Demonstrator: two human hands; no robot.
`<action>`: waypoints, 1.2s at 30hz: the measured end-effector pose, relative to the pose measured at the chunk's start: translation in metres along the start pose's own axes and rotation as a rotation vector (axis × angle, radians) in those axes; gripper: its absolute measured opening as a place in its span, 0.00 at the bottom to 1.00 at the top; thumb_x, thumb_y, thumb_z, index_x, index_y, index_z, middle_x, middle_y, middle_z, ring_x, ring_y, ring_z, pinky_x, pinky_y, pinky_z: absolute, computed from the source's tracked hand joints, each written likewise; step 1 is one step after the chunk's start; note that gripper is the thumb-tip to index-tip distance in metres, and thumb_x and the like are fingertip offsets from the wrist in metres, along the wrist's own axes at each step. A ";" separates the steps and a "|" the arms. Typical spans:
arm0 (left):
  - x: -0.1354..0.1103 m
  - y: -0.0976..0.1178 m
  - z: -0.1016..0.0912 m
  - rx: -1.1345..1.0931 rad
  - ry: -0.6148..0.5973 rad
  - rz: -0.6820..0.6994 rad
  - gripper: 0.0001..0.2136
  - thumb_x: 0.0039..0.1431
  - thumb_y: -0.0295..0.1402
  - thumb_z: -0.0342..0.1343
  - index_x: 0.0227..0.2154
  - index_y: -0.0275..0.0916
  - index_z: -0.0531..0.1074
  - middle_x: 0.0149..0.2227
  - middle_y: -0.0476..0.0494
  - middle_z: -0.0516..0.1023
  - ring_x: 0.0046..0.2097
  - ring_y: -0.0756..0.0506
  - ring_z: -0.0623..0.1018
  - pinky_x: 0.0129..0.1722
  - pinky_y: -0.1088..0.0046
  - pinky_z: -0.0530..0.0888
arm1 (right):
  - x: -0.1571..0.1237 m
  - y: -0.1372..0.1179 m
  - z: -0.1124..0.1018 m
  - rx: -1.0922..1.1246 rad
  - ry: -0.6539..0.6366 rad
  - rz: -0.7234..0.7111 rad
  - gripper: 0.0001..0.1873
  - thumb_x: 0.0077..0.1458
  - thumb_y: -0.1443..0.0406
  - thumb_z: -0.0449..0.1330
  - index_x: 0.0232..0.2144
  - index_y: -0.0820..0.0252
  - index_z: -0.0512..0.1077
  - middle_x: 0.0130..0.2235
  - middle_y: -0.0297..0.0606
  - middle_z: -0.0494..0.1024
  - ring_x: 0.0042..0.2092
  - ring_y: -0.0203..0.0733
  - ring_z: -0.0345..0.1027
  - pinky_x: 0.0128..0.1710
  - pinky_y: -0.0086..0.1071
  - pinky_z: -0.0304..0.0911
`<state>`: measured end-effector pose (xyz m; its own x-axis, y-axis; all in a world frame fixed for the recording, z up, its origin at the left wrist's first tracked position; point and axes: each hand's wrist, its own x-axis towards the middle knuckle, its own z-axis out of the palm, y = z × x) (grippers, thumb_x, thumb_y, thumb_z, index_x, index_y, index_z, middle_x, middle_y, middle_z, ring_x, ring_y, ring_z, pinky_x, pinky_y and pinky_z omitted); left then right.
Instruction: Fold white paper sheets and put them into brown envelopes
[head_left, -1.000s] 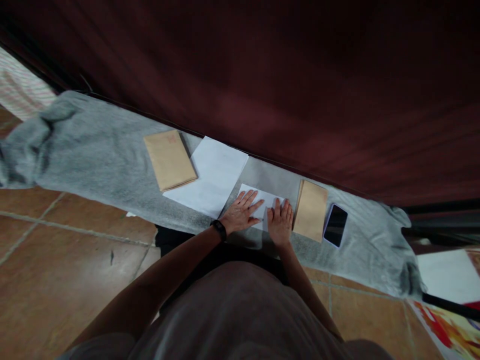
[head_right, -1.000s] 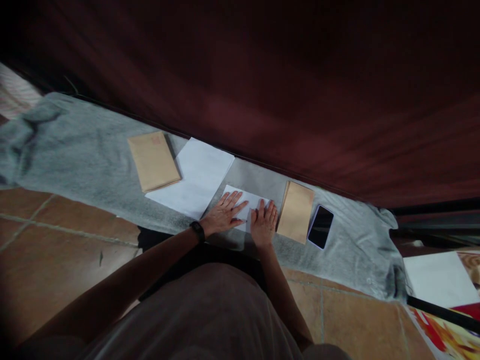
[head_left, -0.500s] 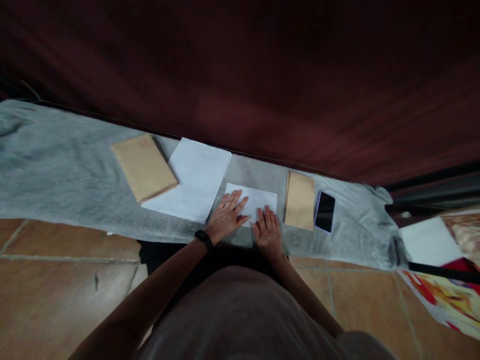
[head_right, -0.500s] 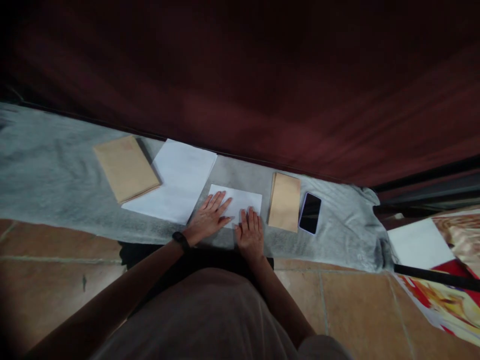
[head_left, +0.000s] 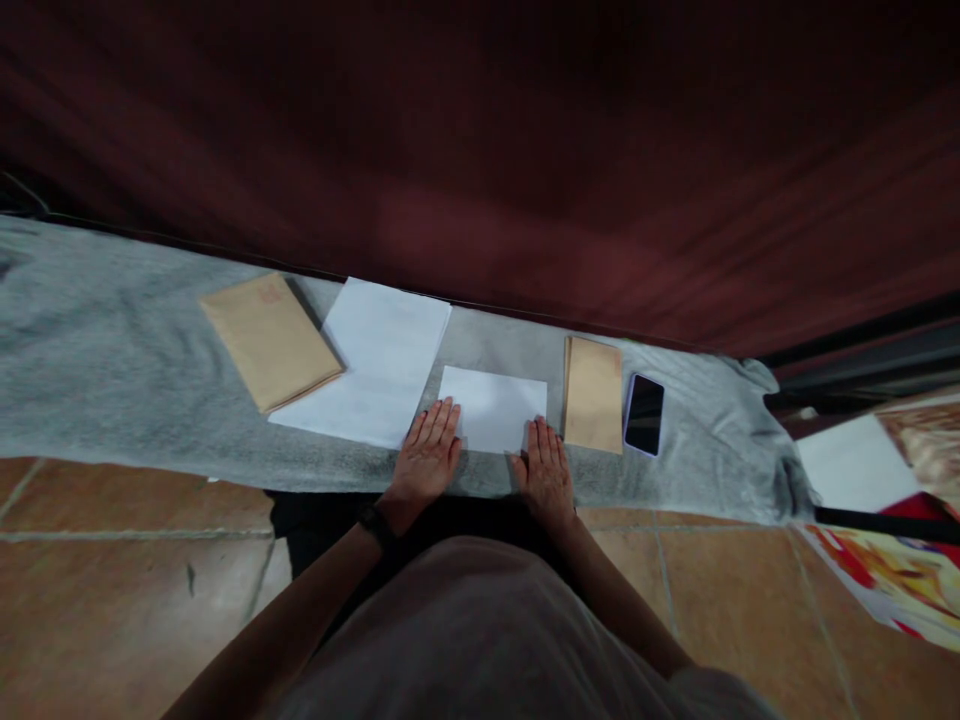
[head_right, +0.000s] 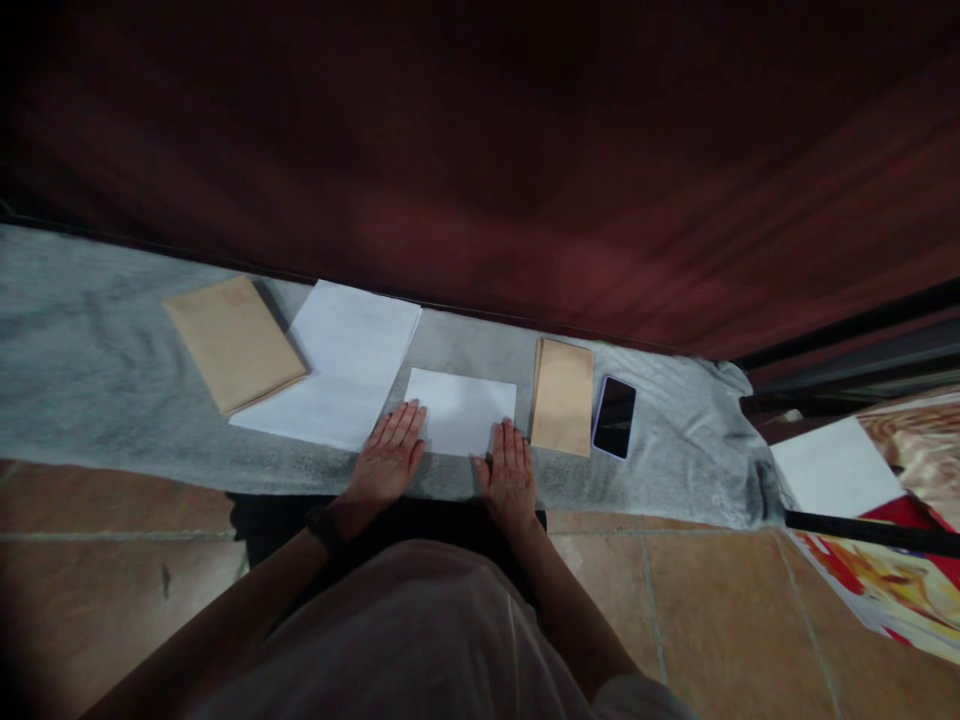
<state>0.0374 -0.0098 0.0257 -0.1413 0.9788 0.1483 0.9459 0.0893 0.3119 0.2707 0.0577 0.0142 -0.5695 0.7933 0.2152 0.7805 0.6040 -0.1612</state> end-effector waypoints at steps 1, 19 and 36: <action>-0.003 0.002 0.000 0.010 0.009 -0.015 0.28 0.72 0.36 0.40 0.71 0.33 0.52 0.72 0.35 0.56 0.73 0.39 0.55 0.71 0.52 0.56 | 0.000 0.000 0.000 -0.002 0.001 0.001 0.37 0.72 0.54 0.47 0.73 0.70 0.45 0.72 0.56 0.54 0.71 0.56 0.51 0.68 0.51 0.52; -0.035 0.009 0.002 0.014 0.049 0.101 0.35 0.71 0.44 0.47 0.73 0.36 0.43 0.72 0.31 0.55 0.72 0.36 0.57 0.70 0.52 0.60 | -0.001 -0.005 -0.005 0.019 0.062 0.014 0.36 0.72 0.56 0.48 0.73 0.71 0.46 0.71 0.57 0.54 0.72 0.57 0.49 0.68 0.52 0.53; 0.033 -0.018 -0.004 -0.752 0.087 -0.624 0.23 0.55 0.37 0.58 0.54 0.36 0.72 0.36 0.43 0.82 0.37 0.42 0.81 0.39 0.64 0.79 | 0.003 -0.037 -0.008 0.161 -0.080 -0.185 0.28 0.70 0.58 0.52 0.68 0.57 0.61 0.71 0.45 0.58 0.71 0.50 0.52 0.71 0.51 0.48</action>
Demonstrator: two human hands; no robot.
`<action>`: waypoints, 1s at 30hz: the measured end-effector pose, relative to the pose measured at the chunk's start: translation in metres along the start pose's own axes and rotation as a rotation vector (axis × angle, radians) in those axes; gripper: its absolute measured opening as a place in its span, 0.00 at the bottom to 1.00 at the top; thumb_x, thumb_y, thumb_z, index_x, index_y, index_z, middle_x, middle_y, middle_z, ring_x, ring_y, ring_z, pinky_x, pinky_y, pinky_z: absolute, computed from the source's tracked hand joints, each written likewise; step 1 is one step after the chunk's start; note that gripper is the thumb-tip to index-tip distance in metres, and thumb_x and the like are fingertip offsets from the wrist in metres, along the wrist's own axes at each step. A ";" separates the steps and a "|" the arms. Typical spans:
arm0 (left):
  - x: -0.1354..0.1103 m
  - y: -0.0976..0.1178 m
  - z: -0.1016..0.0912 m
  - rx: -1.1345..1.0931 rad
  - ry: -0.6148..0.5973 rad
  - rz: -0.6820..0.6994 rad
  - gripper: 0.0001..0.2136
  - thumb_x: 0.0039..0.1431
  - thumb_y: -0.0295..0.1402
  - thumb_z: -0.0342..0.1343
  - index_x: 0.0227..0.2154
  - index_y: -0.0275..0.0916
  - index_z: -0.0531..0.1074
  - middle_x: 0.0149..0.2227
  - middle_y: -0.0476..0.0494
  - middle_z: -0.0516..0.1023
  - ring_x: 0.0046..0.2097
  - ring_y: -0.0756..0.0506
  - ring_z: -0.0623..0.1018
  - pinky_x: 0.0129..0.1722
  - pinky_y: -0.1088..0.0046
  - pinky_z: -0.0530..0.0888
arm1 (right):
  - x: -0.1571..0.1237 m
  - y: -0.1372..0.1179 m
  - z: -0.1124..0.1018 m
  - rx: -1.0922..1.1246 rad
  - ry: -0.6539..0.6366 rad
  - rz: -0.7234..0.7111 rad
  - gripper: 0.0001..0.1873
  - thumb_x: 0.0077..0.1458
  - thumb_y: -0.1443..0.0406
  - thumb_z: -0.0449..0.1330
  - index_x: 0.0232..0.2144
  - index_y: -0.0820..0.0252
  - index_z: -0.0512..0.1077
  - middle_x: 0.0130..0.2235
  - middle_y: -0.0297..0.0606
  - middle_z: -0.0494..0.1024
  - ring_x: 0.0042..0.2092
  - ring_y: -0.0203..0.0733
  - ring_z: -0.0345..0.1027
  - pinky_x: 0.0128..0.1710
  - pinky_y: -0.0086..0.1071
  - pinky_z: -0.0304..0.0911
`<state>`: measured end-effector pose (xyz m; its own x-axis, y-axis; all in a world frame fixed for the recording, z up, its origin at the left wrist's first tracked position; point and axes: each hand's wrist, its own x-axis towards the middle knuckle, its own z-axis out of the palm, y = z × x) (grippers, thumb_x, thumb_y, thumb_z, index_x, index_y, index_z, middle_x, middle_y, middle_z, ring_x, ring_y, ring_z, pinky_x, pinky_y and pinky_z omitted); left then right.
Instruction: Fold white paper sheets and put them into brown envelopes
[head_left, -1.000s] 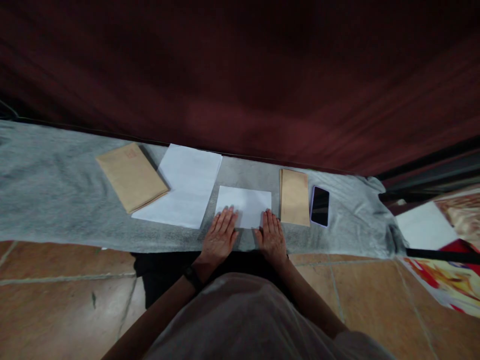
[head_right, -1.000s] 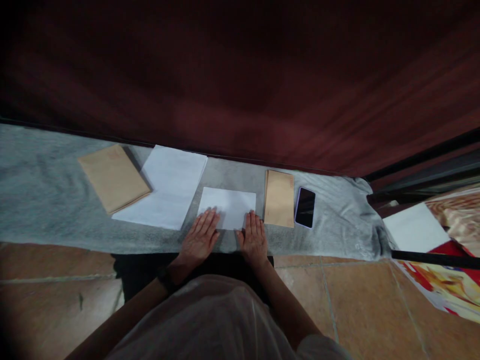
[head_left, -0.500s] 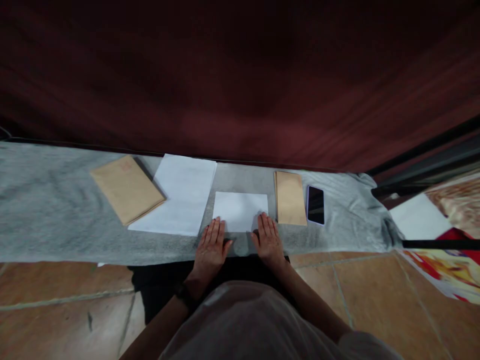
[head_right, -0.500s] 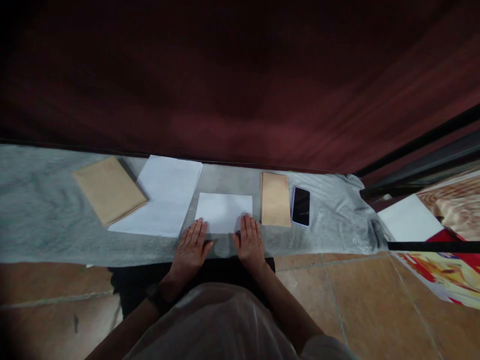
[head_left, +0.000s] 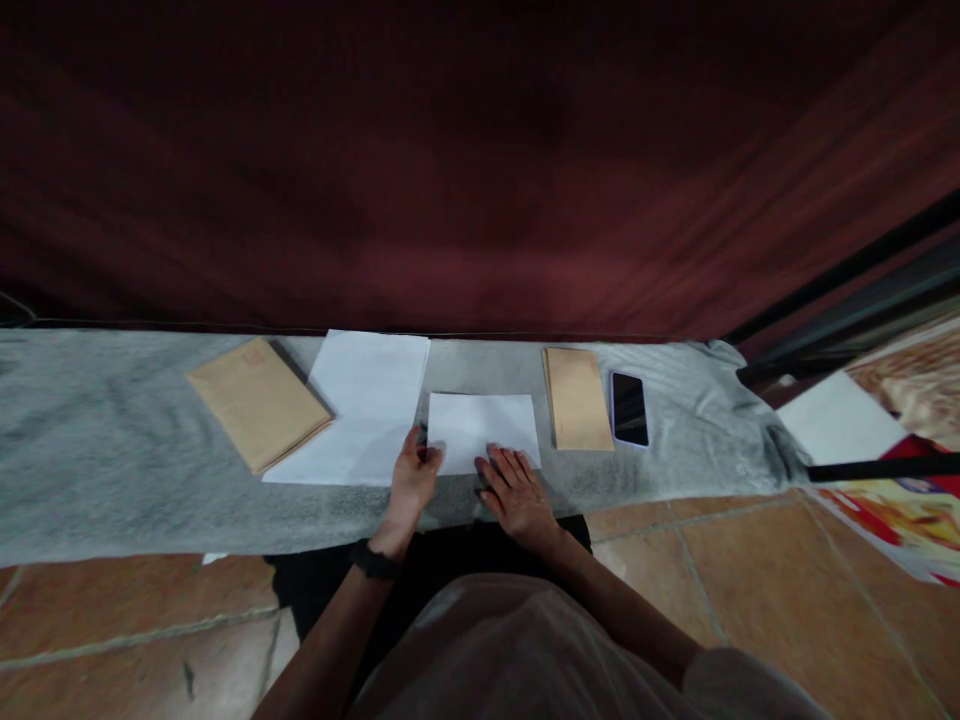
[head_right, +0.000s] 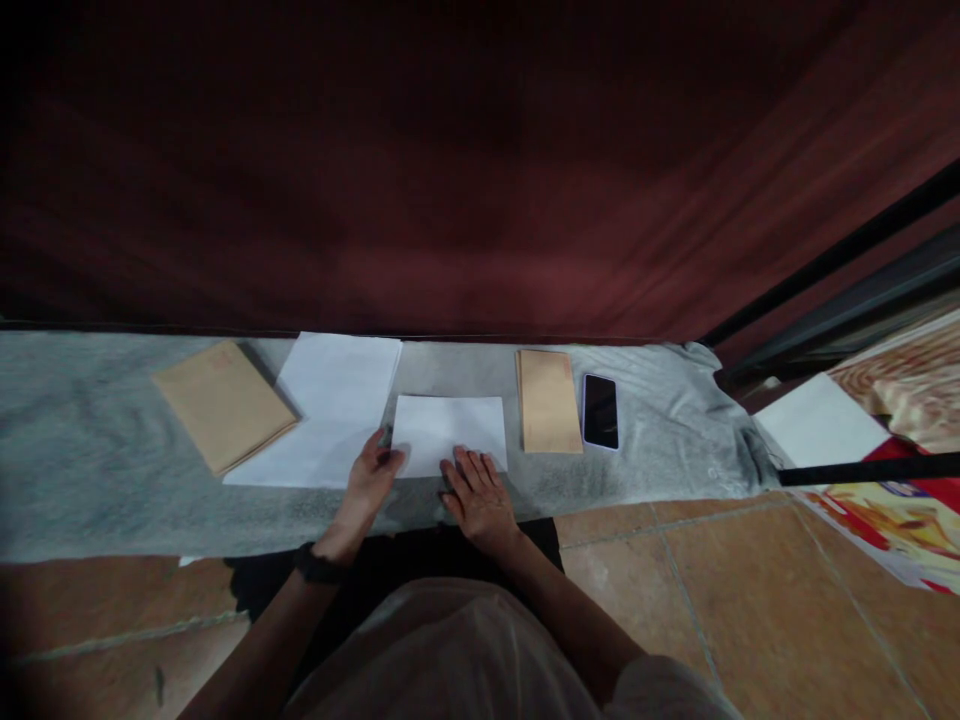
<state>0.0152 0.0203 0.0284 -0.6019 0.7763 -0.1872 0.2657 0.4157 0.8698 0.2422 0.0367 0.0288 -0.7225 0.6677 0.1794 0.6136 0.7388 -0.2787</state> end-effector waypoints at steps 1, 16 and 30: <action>-0.001 0.004 -0.001 -0.067 -0.028 -0.033 0.20 0.52 0.37 0.60 0.49 0.37 0.74 0.33 0.45 0.81 0.35 0.43 0.81 0.36 0.66 0.78 | 0.000 0.000 0.000 0.014 0.004 0.004 0.28 0.70 0.59 0.53 0.68 0.58 0.61 0.71 0.45 0.58 0.71 0.51 0.52 0.71 0.52 0.49; -0.087 0.020 0.018 -0.977 -0.047 -0.457 0.19 0.39 0.36 0.72 0.35 0.42 0.72 0.39 0.47 0.82 0.41 0.42 0.82 0.42 0.60 0.82 | 0.029 -0.008 -0.005 0.075 0.085 -0.122 0.27 0.65 0.72 0.54 0.65 0.56 0.66 0.68 0.40 0.65 0.70 0.45 0.56 0.73 0.50 0.45; -0.096 0.025 -0.016 0.080 -0.240 0.477 0.13 0.65 0.39 0.56 0.49 0.42 0.75 0.56 0.36 0.77 0.61 0.36 0.74 0.62 0.52 0.69 | 0.007 0.042 0.007 0.547 0.142 -0.039 0.26 0.62 0.75 0.51 0.54 0.47 0.77 0.59 0.36 0.77 0.65 0.43 0.64 0.68 0.51 0.57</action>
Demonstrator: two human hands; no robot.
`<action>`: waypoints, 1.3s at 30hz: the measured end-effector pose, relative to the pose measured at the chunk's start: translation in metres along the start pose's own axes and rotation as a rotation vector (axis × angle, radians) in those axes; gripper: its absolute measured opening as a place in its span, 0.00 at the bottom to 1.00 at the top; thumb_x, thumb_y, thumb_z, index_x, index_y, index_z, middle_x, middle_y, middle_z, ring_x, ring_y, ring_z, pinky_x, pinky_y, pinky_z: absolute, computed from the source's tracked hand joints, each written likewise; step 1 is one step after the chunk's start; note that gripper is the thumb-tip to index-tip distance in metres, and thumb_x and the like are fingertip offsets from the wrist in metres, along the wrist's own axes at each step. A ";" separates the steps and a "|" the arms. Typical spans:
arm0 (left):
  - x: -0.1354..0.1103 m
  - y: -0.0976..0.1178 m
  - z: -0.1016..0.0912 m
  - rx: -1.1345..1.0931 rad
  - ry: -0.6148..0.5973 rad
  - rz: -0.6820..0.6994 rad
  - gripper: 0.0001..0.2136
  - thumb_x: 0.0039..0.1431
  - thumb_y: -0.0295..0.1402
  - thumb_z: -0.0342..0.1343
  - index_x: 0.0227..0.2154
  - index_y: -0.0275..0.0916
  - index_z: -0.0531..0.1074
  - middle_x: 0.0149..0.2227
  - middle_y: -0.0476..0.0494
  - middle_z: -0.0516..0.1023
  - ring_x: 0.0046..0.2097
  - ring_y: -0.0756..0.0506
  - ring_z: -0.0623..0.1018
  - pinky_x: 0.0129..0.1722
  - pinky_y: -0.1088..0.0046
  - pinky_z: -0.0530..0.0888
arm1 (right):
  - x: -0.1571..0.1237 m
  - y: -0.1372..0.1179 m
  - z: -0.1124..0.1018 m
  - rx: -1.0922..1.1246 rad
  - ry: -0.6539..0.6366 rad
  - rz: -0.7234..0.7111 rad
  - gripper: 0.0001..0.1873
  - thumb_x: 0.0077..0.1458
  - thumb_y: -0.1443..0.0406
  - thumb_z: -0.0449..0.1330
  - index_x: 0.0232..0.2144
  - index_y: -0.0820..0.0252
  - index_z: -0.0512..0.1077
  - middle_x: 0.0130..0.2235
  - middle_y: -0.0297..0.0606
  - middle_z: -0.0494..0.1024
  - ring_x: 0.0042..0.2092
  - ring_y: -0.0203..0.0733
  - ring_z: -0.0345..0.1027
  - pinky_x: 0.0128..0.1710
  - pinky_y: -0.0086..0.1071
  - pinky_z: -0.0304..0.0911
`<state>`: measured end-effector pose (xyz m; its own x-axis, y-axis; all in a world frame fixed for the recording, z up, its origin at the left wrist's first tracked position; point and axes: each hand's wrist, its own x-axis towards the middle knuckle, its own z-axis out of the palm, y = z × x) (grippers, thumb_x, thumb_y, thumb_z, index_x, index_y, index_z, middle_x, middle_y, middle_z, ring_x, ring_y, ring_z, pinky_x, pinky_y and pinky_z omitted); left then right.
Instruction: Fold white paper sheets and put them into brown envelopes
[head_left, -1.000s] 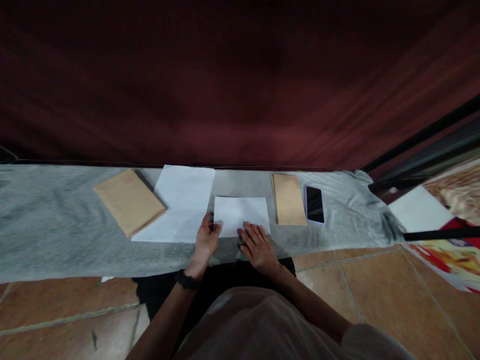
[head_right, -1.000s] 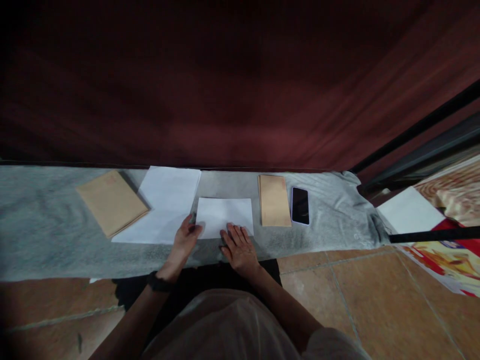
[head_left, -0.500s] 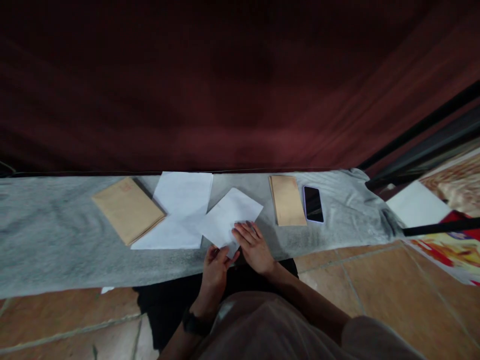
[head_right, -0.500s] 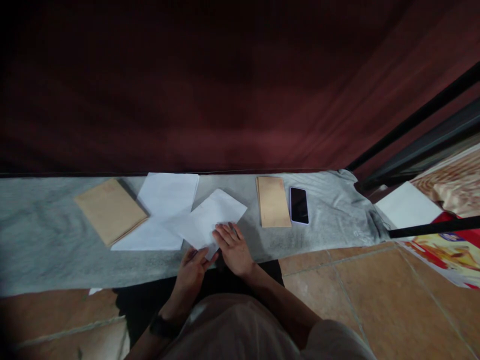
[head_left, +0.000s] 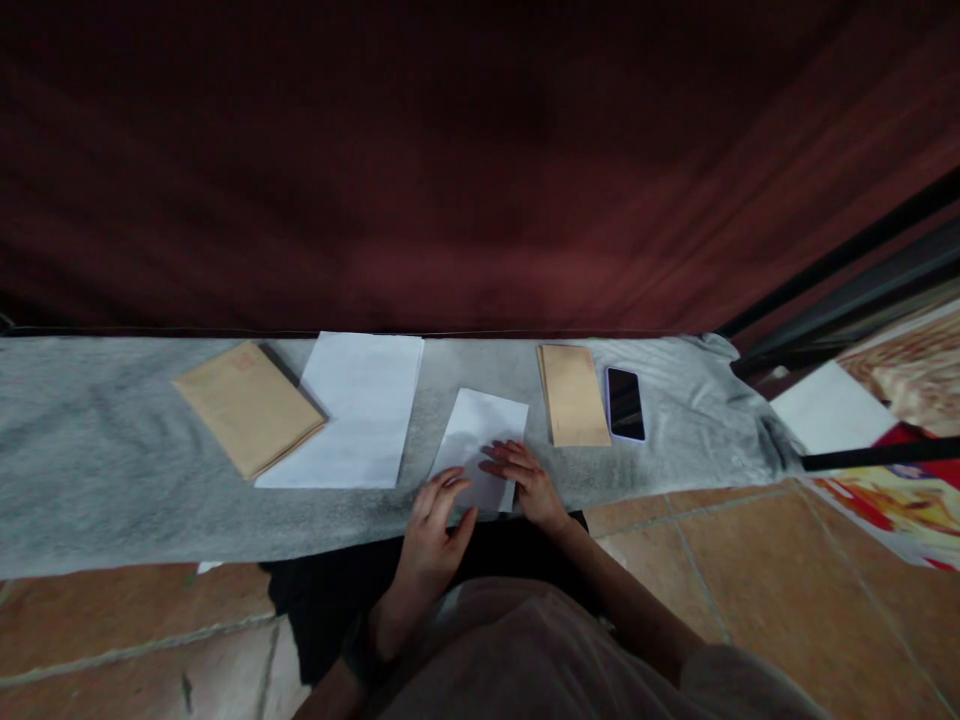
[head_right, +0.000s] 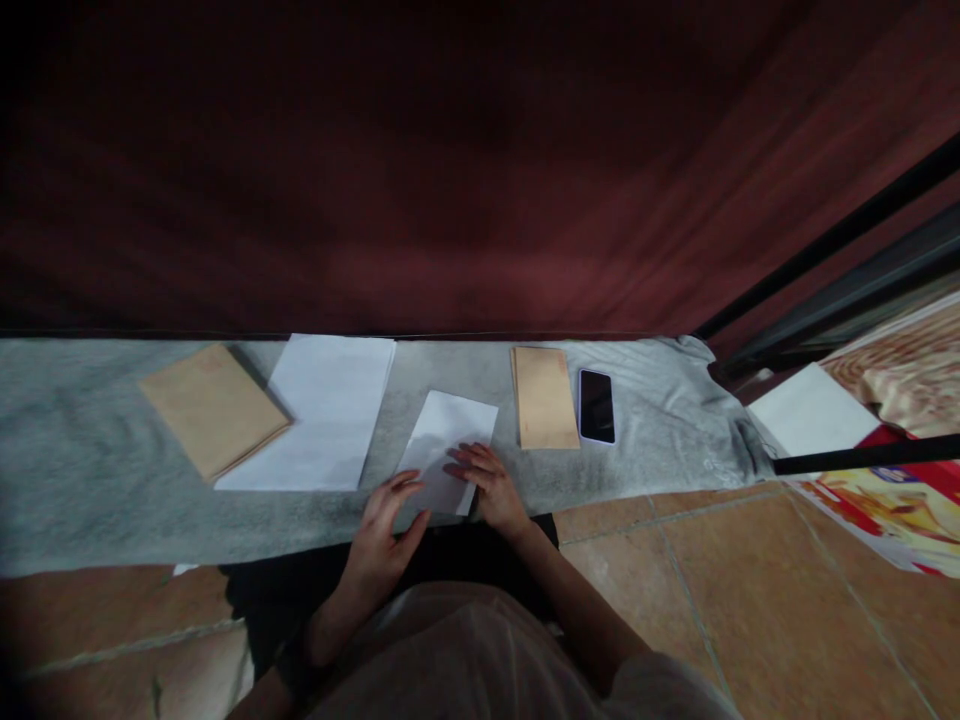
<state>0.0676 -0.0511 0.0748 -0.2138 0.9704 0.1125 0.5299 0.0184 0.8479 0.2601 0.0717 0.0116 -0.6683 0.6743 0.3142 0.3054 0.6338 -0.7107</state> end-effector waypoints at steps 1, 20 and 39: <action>0.004 -0.010 -0.007 0.172 -0.029 0.117 0.18 0.64 0.37 0.56 0.55 0.42 0.73 0.63 0.35 0.72 0.67 0.34 0.66 0.66 0.48 0.64 | -0.002 0.000 -0.001 0.016 -0.009 0.000 0.26 0.62 0.75 0.52 0.54 0.47 0.78 0.59 0.36 0.77 0.66 0.43 0.64 0.69 0.51 0.56; 0.009 -0.063 -0.021 0.556 -0.331 0.374 0.29 0.56 0.21 0.50 0.62 0.40 0.70 0.65 0.40 0.71 0.65 0.40 0.70 0.65 0.59 0.69 | -0.049 -0.003 -0.025 -0.168 -0.030 -0.018 0.33 0.57 0.80 0.49 0.59 0.51 0.73 0.58 0.40 0.77 0.61 0.42 0.69 0.64 0.52 0.63; 0.066 -0.066 0.000 0.201 -0.001 -0.037 0.08 0.66 0.36 0.55 0.36 0.41 0.77 0.38 0.43 0.82 0.44 0.43 0.80 0.47 0.65 0.76 | -0.005 -0.003 -0.018 -0.234 0.158 0.423 0.15 0.69 0.59 0.53 0.52 0.55 0.72 0.43 0.41 0.84 0.42 0.48 0.79 0.44 0.39 0.73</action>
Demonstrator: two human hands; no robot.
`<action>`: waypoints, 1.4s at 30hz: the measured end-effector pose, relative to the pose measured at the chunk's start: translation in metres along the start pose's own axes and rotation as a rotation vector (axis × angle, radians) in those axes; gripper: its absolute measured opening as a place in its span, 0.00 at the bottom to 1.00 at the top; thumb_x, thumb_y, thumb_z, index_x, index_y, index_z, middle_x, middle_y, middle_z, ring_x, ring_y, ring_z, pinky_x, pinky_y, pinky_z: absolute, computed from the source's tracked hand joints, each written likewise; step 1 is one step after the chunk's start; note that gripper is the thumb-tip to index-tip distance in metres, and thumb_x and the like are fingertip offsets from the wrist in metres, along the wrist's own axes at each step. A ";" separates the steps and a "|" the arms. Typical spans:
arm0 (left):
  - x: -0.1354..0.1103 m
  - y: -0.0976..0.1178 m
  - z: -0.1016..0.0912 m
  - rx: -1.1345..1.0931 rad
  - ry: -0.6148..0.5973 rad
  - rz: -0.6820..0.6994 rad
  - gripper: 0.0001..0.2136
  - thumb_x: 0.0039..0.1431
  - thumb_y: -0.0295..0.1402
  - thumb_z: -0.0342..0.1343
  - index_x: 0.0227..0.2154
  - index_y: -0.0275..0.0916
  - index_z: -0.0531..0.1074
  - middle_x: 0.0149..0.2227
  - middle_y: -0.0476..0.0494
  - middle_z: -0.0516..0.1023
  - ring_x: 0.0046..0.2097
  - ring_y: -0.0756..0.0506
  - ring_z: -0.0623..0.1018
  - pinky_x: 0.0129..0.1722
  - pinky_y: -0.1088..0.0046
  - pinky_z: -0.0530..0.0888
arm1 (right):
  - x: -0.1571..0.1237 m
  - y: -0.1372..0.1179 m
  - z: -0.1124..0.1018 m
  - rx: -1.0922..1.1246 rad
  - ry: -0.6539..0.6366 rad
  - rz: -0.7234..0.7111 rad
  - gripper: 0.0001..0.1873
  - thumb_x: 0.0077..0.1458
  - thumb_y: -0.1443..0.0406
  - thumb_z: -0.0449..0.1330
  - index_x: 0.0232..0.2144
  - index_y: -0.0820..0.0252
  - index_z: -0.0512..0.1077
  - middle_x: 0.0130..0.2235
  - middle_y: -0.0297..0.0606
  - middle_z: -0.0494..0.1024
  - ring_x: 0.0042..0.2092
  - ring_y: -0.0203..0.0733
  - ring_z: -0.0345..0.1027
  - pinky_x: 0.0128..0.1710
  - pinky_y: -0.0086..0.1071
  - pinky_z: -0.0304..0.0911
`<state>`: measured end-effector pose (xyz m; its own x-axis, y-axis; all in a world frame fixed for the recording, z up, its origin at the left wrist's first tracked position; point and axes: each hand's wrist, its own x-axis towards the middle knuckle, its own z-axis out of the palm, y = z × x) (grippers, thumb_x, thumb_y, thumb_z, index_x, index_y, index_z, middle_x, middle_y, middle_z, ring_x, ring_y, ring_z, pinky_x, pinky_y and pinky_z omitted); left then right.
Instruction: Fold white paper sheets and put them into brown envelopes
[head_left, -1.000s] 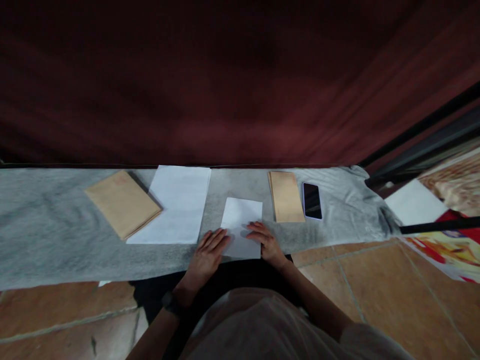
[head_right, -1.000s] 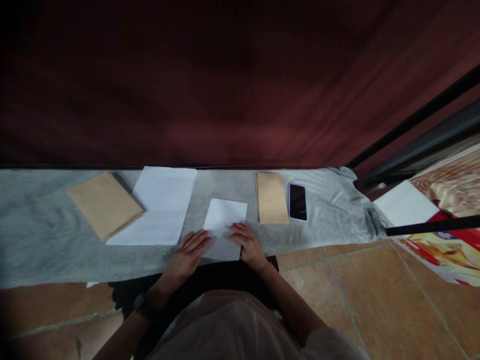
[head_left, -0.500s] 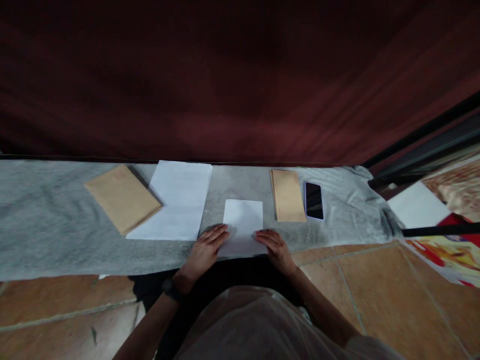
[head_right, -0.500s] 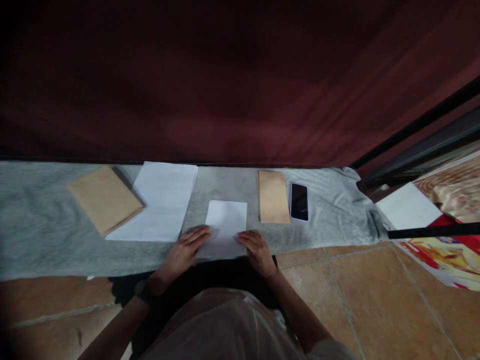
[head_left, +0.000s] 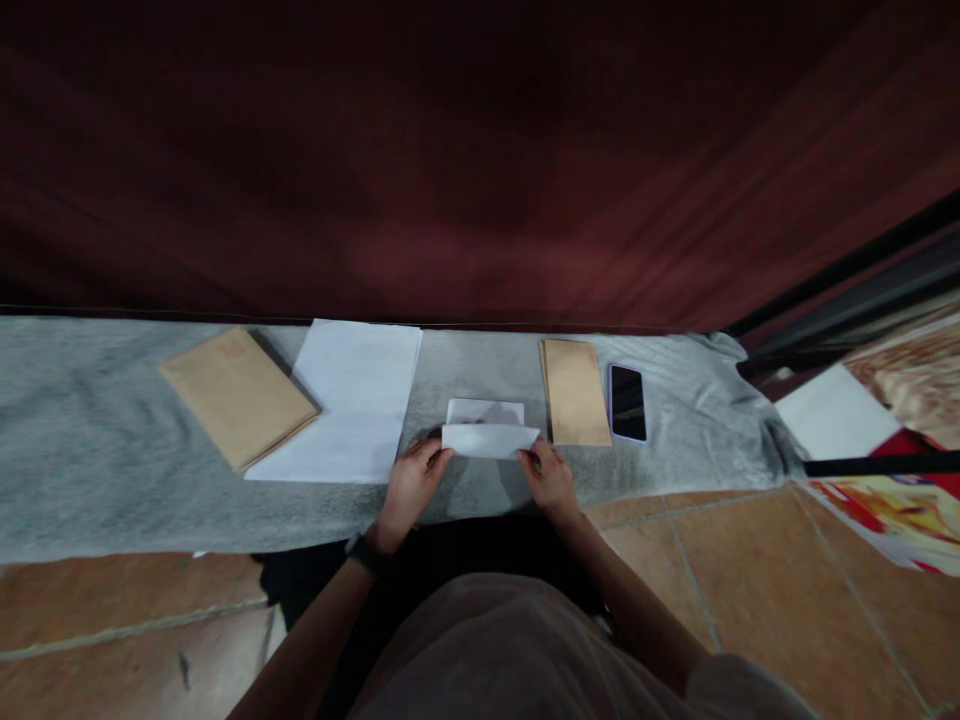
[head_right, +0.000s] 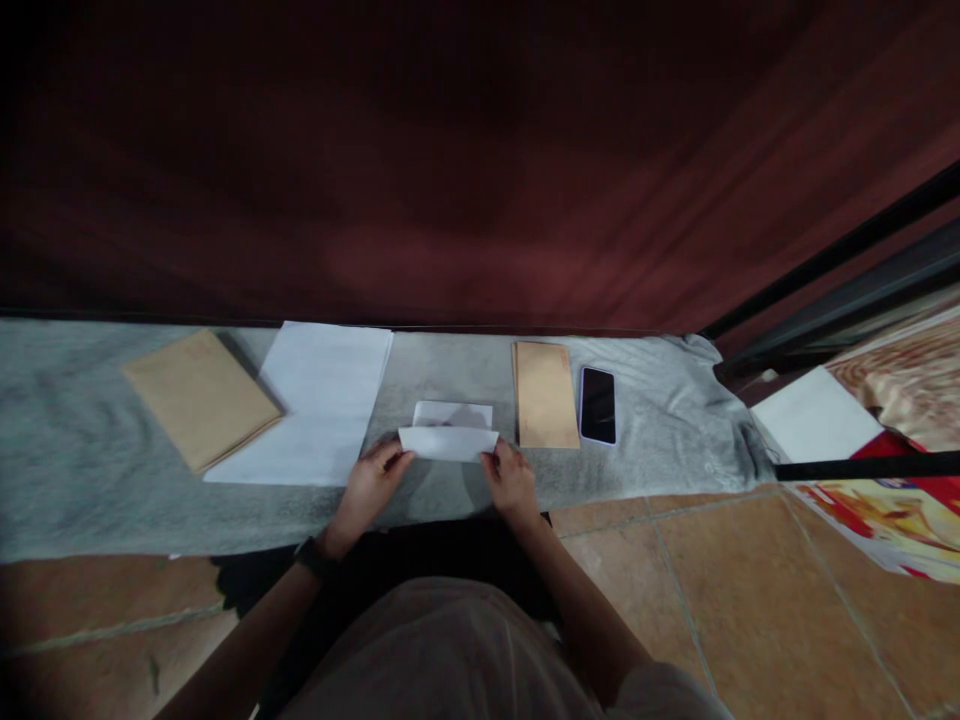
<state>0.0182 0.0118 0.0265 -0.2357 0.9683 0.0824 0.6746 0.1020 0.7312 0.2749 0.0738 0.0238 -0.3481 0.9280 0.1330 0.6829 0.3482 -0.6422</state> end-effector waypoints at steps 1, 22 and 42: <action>0.002 0.002 0.001 -0.019 0.015 -0.036 0.07 0.65 0.36 0.55 0.39 0.41 0.77 0.39 0.44 0.82 0.43 0.43 0.80 0.45 0.67 0.76 | 0.003 -0.001 0.002 0.003 0.005 0.041 0.16 0.69 0.59 0.53 0.55 0.54 0.69 0.42 0.40 0.84 0.40 0.47 0.80 0.42 0.37 0.74; 0.016 0.036 0.010 0.456 0.045 -0.073 0.14 0.67 0.32 0.49 0.51 0.40 0.74 0.42 0.39 0.83 0.42 0.40 0.82 0.43 0.68 0.76 | 0.027 -0.027 0.011 -0.290 0.025 -0.131 0.26 0.69 0.64 0.51 0.67 0.60 0.60 0.59 0.55 0.71 0.58 0.57 0.67 0.58 0.53 0.65; 0.020 0.053 0.047 0.346 -0.168 0.212 0.29 0.71 0.44 0.44 0.69 0.33 0.56 0.72 0.32 0.55 0.74 0.37 0.52 0.72 0.51 0.50 | 0.021 -0.024 0.045 -0.345 -0.037 -0.263 0.33 0.68 0.68 0.48 0.72 0.62 0.50 0.72 0.51 0.54 0.73 0.53 0.46 0.69 0.53 0.50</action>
<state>0.0820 0.0468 0.0353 0.0306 0.9968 0.0741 0.8969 -0.0601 0.4381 0.2221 0.0791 0.0084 -0.5572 0.7987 0.2272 0.7405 0.6018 -0.2994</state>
